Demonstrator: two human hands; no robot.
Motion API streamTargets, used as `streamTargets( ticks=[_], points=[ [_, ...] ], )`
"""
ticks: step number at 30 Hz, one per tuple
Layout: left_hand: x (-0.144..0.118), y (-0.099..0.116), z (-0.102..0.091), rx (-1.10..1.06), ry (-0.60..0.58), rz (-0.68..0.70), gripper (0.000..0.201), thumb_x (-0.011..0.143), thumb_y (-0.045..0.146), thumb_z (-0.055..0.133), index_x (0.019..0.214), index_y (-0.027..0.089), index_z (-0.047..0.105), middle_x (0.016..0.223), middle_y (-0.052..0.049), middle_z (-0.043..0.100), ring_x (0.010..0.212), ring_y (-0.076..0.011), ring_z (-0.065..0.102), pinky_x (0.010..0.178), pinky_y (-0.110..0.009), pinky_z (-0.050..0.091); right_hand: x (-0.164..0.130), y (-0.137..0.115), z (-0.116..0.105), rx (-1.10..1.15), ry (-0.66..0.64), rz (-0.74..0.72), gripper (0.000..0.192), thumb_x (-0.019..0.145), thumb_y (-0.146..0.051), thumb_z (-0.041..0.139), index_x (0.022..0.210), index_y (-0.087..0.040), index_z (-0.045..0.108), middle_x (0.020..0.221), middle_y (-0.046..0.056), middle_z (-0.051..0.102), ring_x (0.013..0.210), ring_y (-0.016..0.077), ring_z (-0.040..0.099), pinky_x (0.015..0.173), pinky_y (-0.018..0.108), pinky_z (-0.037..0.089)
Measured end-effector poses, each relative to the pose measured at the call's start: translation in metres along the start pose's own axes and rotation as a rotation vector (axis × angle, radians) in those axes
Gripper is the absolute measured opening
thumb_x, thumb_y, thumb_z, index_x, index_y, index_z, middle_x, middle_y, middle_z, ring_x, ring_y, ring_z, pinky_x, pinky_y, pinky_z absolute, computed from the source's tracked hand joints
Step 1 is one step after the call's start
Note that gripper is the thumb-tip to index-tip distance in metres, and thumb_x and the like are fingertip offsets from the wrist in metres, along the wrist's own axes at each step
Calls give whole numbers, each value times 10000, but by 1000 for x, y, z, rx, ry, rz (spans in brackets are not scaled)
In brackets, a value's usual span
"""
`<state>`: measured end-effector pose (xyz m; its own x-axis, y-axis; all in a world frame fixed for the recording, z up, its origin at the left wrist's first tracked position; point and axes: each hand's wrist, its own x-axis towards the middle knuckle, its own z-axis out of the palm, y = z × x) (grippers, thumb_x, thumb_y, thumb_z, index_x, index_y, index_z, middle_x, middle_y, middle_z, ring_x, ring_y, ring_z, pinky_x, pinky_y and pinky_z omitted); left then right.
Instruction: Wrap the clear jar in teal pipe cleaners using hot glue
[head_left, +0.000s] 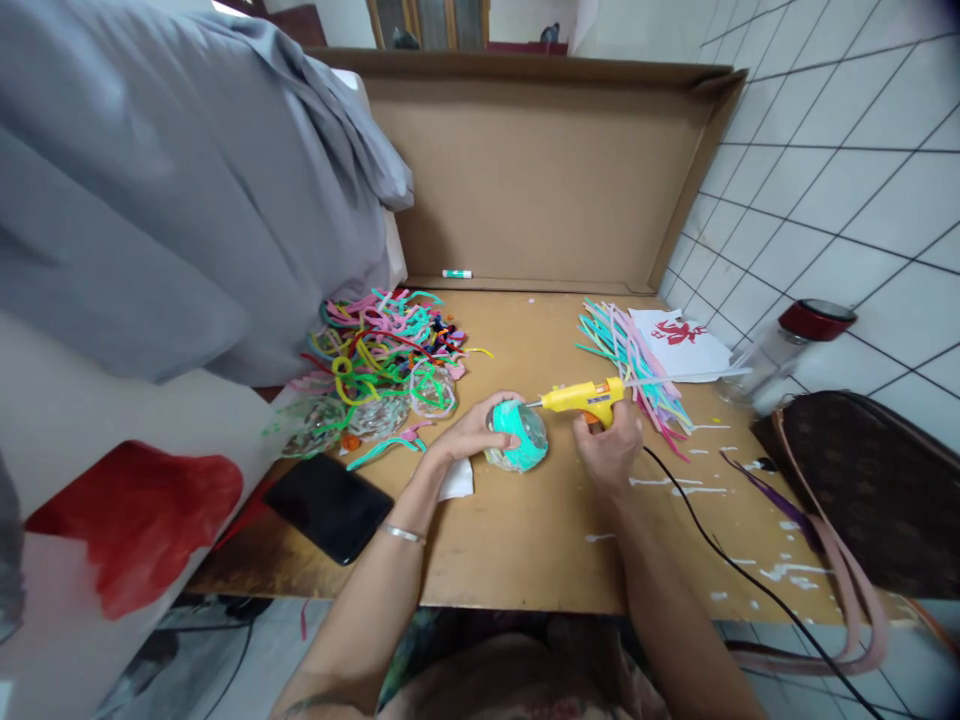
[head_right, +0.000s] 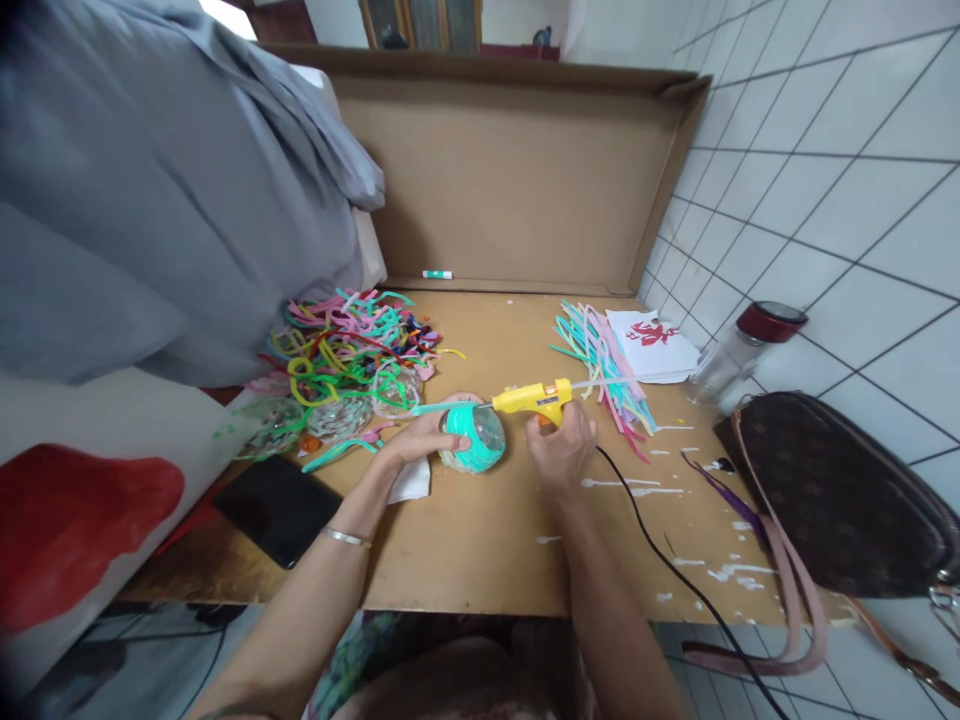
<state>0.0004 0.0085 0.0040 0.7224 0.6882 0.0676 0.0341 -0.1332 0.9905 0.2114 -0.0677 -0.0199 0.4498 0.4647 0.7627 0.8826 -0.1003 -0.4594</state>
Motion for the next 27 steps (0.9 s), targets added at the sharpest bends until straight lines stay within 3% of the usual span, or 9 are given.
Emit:
streamTargets(
  ticks=[7,15,21,27],
  points=[
    [-2,-1,-1,-15,35,16,685,572,349,781,1187,127,578,1116,-82,626,983,-225,585,851,-306,474,1,1,-3,-25,7,-134,111,733,-285,517,751,-243,416,700,17,545,685,215,548,664,329,404],
    [-2,2,-2,64,15,5,687,575,340,756,1206,135,580,1139,-82,628,1013,-241,571,893,-329,458,-2,5,0,5,37,-111,107,709,-279,519,786,-228,463,691,16,526,679,217,531,658,336,399],
    [-2,6,0,44,-56,44,674,584,360,761,1196,147,574,1144,-80,624,1002,-234,573,886,-332,462,-2,5,-2,41,13,-95,182,691,-281,514,856,-206,518,701,28,544,692,229,539,669,349,422],
    [-3,6,-1,3,-43,26,688,582,345,756,1215,162,561,1139,-71,628,996,-232,584,862,-324,486,1,3,-5,56,-48,-39,245,677,-298,496,900,-205,532,765,56,573,760,253,565,716,385,443]
  ],
)
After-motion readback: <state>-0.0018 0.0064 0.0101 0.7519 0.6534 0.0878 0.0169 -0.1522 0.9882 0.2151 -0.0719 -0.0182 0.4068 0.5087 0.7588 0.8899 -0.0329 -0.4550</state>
